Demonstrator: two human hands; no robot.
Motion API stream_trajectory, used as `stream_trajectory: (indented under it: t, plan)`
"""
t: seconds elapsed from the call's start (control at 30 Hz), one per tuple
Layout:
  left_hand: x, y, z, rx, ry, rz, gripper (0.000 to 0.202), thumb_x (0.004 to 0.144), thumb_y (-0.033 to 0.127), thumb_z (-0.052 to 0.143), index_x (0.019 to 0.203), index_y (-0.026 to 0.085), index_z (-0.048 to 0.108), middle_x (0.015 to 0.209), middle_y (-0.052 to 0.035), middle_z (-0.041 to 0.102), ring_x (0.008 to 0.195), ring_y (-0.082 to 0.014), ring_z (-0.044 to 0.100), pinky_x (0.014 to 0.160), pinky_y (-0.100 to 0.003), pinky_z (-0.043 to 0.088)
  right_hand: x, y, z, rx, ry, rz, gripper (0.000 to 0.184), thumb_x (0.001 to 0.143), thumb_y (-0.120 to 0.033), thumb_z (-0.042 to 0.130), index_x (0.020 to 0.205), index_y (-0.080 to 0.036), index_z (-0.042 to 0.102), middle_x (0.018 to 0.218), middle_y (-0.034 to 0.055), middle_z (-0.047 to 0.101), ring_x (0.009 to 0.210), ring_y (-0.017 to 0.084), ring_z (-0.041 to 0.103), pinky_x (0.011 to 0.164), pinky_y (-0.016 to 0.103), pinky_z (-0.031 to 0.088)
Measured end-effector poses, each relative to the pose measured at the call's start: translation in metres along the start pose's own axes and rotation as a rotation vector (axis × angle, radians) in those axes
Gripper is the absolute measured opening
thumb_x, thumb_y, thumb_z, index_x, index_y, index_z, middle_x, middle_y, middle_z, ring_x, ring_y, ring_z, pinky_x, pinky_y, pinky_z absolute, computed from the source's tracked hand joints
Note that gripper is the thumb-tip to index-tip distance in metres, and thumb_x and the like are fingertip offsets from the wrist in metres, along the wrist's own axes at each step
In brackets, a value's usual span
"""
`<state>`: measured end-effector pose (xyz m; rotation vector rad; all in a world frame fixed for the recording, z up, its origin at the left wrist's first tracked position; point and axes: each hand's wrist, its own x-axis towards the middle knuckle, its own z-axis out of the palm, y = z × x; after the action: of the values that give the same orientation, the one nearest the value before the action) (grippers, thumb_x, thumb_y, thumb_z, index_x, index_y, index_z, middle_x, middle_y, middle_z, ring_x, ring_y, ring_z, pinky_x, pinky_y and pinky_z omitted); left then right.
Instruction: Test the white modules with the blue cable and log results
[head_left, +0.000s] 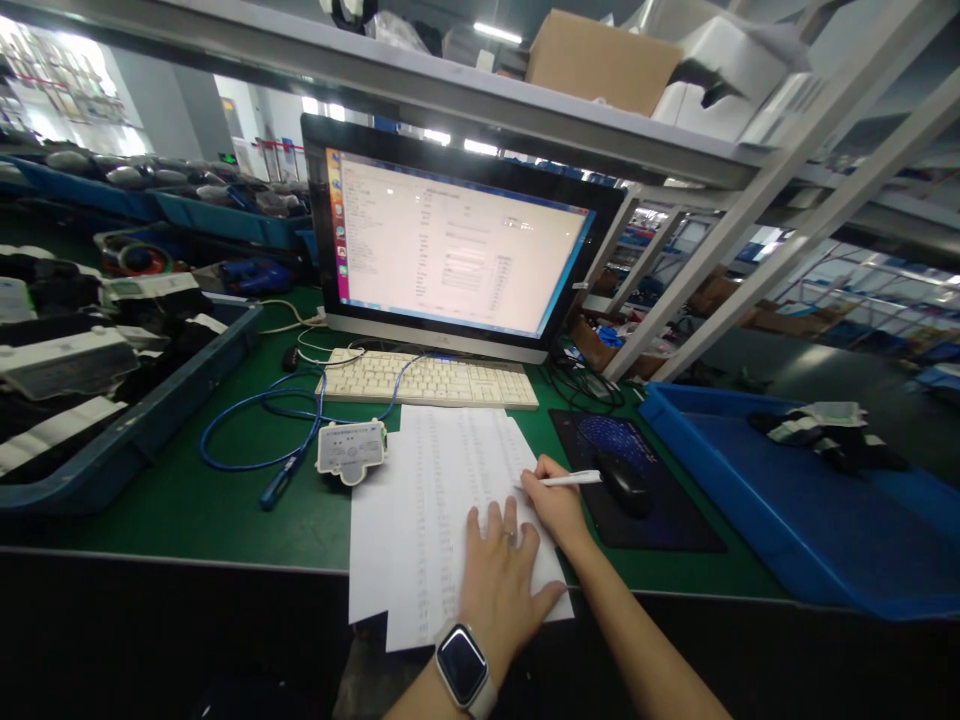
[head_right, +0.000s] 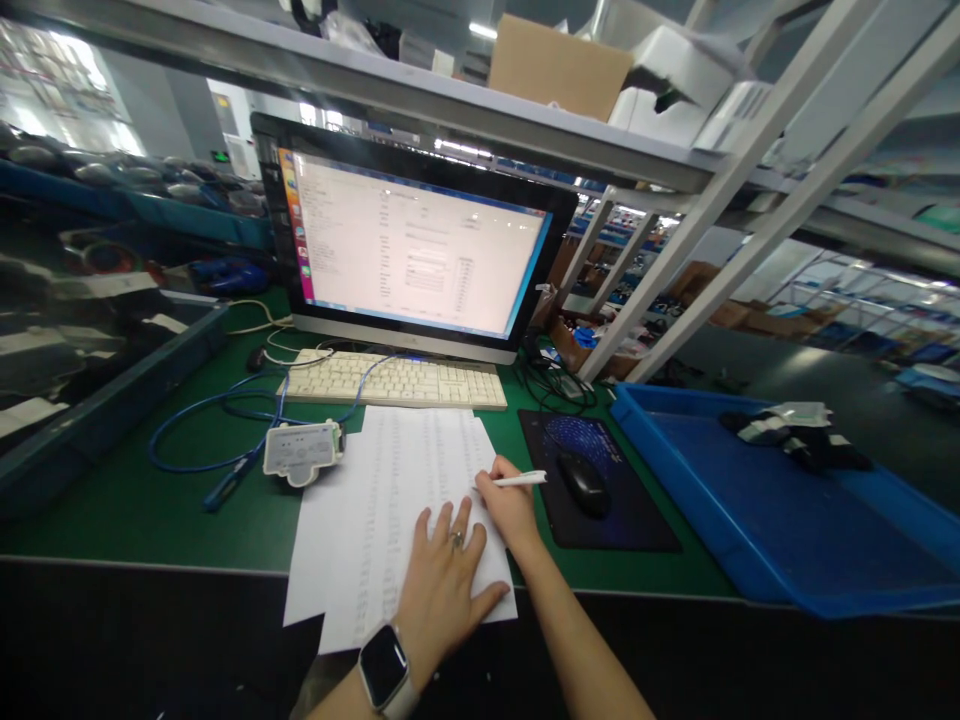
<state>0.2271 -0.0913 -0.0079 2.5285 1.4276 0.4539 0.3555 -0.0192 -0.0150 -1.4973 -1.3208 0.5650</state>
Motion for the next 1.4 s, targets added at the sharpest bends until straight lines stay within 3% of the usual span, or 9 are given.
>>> stream_trajectory:
  t: [0.53, 1.0, 1.4]
  plan:
    - [-0.0015, 0.0014, 0.0009, 0.06, 0.052, 0.003, 0.061, 0.081, 0.062, 0.045, 0.12, 0.017, 0.054, 0.141, -0.0154, 0.04, 0.126, -0.0367, 0.039, 0.103, -0.059, 0.03, 0.0, 0.0039, 0.0011, -0.072, -0.015, -0.024, 0.026, 0.068, -0.03, 0.053, 0.05, -0.023, 0.035, 0.041, -0.0076, 0.041, 0.045, 0.011, 0.038, 0.051, 0.025, 0.033]
    - [-0.0017, 0.0038, -0.0058, 0.005, -0.011, -0.018, 0.061, 0.082, 0.061, 0.045, 0.123, 0.016, 0.052, 0.143, -0.0162, 0.036, 0.129, -0.0368, 0.034, 0.106, -0.058, 0.025, -0.0002, 0.0004, -0.0005, -0.076, 0.014, -0.029, 0.025, 0.067, -0.027, 0.051, 0.049, -0.023, 0.033, 0.041, -0.0078, 0.038, 0.045, 0.011, 0.036, 0.051, 0.025, 0.031]
    - [-0.0024, 0.0026, -0.0008, 0.011, 0.019, -0.011, 0.061, 0.082, 0.061, 0.044, 0.122, 0.016, 0.053, 0.143, -0.0156, 0.037, 0.129, -0.0361, 0.036, 0.106, -0.058, 0.026, 0.0001, 0.0023, -0.0006, -0.068, 0.015, -0.039, 0.026, 0.066, -0.027, 0.051, 0.049, -0.023, 0.032, 0.042, -0.0079, 0.035, 0.045, 0.01, 0.034, 0.049, 0.025, 0.03]
